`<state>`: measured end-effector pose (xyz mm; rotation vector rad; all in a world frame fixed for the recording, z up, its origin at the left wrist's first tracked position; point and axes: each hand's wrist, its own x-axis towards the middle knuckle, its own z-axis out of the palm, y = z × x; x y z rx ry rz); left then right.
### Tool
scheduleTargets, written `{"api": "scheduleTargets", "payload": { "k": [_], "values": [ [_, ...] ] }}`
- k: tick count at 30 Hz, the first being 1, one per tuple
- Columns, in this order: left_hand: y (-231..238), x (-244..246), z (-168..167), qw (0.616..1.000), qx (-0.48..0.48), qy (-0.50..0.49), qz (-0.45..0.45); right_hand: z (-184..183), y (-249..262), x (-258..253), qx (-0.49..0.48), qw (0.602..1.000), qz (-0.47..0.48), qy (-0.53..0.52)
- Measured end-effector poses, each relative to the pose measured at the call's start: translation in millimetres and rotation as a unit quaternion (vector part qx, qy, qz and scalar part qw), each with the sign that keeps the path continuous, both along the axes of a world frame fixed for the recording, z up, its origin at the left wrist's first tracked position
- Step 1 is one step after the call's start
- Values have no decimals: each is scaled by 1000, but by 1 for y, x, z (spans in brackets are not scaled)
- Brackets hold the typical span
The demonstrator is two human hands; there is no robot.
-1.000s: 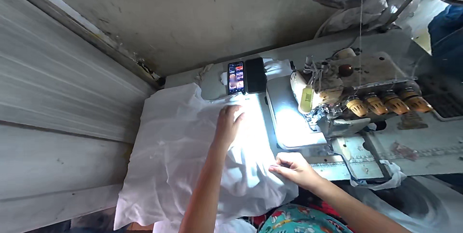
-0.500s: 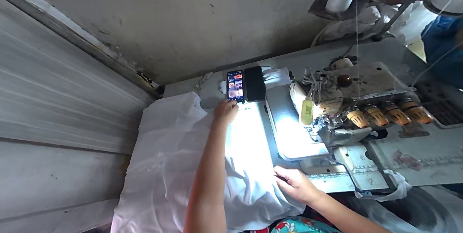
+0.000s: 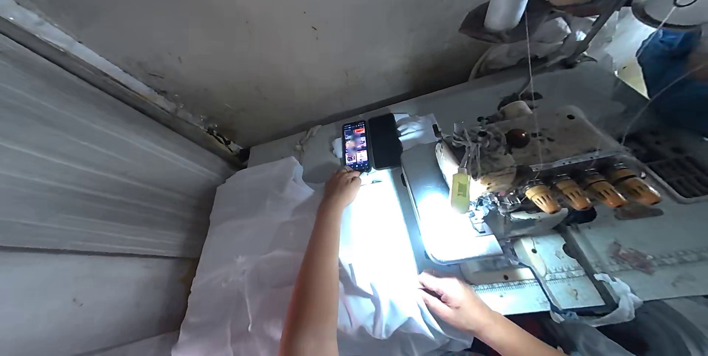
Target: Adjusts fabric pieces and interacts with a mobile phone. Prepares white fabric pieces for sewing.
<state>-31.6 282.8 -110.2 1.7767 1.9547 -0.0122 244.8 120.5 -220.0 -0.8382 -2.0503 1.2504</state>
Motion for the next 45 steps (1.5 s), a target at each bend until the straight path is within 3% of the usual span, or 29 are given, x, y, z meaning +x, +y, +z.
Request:
{"api": "scheduleTargets", "payload": {
  "k": [6,22,24,27,30,32,35,38,42,45],
  "values": [
    [-13,3,2,998,55,-2,25,4,0,1,-7,1000,4,-12],
    [-2,4,-2,998,5,10,56,3,-1,0,1,1000,2,-11],
    [-5,0,-4,997,36,-29,69,2,-1,-1,7,1000,-2,-3],
    [-28,-5,-12,961,212,-148,96,-1,-1,1,-20,1000,-4,18],
    [-82,16,0,922,330,-197,42,13,-5,4,-117,990,-23,77],
    [-131,44,14,906,356,-231,-20,35,-9,8,-164,978,-18,126],
    [-180,78,31,915,231,-292,-152,75,-9,13,-119,975,23,187],
    [-185,84,38,911,167,-284,-247,105,-5,12,-3,977,45,210],
    [-178,74,68,909,214,-260,-248,123,-1,19,67,983,11,172],
    [-176,65,78,919,183,-246,-246,120,-1,22,79,981,8,175]
  ]
}}
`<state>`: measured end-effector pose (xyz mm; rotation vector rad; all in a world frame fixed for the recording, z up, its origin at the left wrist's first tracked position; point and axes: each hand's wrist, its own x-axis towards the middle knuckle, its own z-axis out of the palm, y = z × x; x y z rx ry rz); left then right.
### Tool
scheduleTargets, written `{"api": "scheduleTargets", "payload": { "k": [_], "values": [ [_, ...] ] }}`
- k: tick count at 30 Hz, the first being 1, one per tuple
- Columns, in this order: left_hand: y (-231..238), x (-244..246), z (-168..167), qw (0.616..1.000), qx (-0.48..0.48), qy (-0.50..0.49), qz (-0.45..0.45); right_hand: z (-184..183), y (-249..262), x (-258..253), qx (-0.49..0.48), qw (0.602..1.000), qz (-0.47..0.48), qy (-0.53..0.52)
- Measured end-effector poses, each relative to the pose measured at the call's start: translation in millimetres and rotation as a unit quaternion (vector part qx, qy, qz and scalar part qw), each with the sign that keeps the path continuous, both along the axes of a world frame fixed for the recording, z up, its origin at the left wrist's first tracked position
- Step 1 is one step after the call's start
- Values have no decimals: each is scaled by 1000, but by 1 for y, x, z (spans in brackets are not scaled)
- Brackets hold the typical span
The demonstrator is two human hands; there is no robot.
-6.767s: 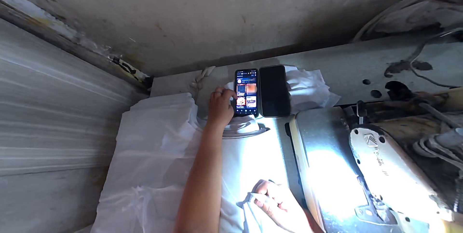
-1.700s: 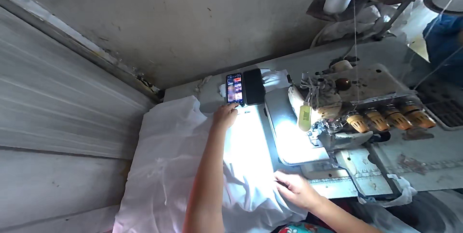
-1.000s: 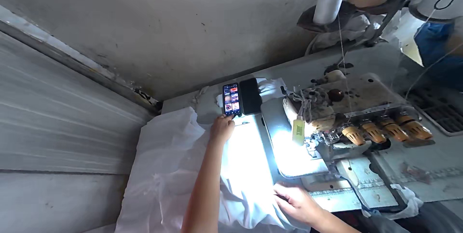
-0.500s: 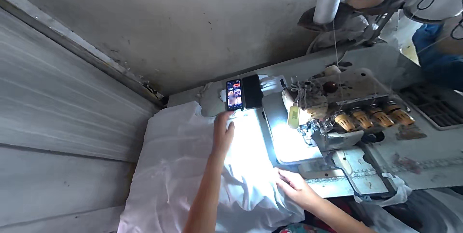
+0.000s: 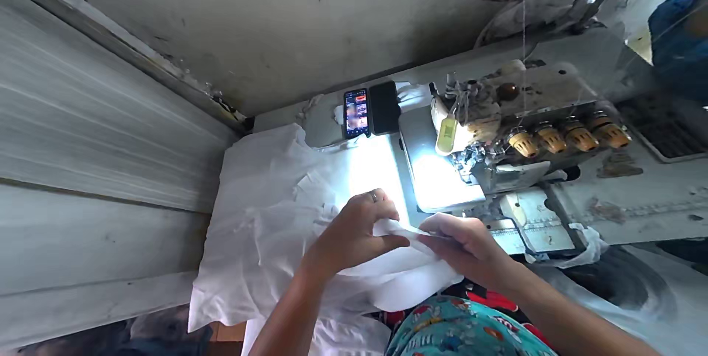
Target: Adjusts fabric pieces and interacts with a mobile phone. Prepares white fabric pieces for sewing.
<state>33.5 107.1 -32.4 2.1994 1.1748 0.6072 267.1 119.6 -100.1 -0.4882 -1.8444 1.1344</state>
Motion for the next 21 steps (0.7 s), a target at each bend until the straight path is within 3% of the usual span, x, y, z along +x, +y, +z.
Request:
{"api": "scheduleTargets", "payload": {
  "k": [5,12,16,21],
  "values": [
    [-3,0,2,999,-27,24,0,-2,-1,1,-2,1000,5,-18],
    [-2,-5,-10,969,-122,-187,109,-7,1,1,-7,999,-41,11],
    [-3,0,-15,956,-113,-212,167,-14,2,1,-13,998,-54,9],
    [-4,2,-13,952,-121,-227,165,-18,3,0,-33,998,-58,12]
  ]
}}
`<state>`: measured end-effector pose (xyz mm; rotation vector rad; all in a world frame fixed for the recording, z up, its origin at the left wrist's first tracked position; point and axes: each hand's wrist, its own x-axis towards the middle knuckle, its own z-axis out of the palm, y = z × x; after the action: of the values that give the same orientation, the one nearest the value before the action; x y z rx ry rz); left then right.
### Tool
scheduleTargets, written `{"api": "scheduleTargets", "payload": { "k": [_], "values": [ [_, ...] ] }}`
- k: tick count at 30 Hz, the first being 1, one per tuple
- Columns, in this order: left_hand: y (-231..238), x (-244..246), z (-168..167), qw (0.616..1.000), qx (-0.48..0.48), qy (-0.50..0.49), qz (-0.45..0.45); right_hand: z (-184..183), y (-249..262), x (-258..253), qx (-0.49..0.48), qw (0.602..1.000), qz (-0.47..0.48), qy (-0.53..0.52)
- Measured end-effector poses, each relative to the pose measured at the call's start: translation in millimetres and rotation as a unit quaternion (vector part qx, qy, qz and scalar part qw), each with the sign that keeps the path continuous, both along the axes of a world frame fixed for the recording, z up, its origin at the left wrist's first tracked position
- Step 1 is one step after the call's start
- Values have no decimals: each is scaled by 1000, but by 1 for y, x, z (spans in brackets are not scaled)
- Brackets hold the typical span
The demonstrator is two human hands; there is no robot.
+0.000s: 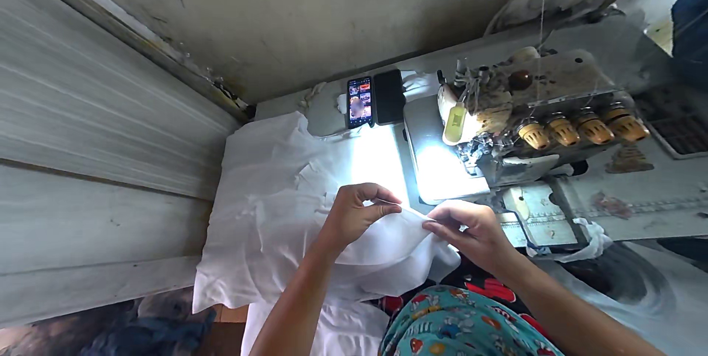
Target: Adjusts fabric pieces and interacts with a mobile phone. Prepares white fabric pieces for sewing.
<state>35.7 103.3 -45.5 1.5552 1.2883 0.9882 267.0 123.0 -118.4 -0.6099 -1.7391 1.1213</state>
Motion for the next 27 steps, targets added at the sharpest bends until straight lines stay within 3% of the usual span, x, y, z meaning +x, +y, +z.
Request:
{"api": "scheduleTargets", "payload": {
  "k": [3,8,14,19,23,27],
  "values": [
    [0,-3,1,999,5,27,-26,1,1,1,-30,999,5,17],
    [-2,-11,3,984,2,163,-75,2,2,6,-73,997,24,23],
    [-7,-9,20,991,26,124,-41,0,1,9,-98,992,80,-8],
    [5,-19,3,996,5,76,-52,-7,2,9,-81,993,84,-6],
    [56,-39,-25,971,39,234,26,-23,1,0,-57,994,72,-54],
    [122,-56,-59,927,-10,358,111,-64,-2,-10,38,982,42,-180]
  ]
}}
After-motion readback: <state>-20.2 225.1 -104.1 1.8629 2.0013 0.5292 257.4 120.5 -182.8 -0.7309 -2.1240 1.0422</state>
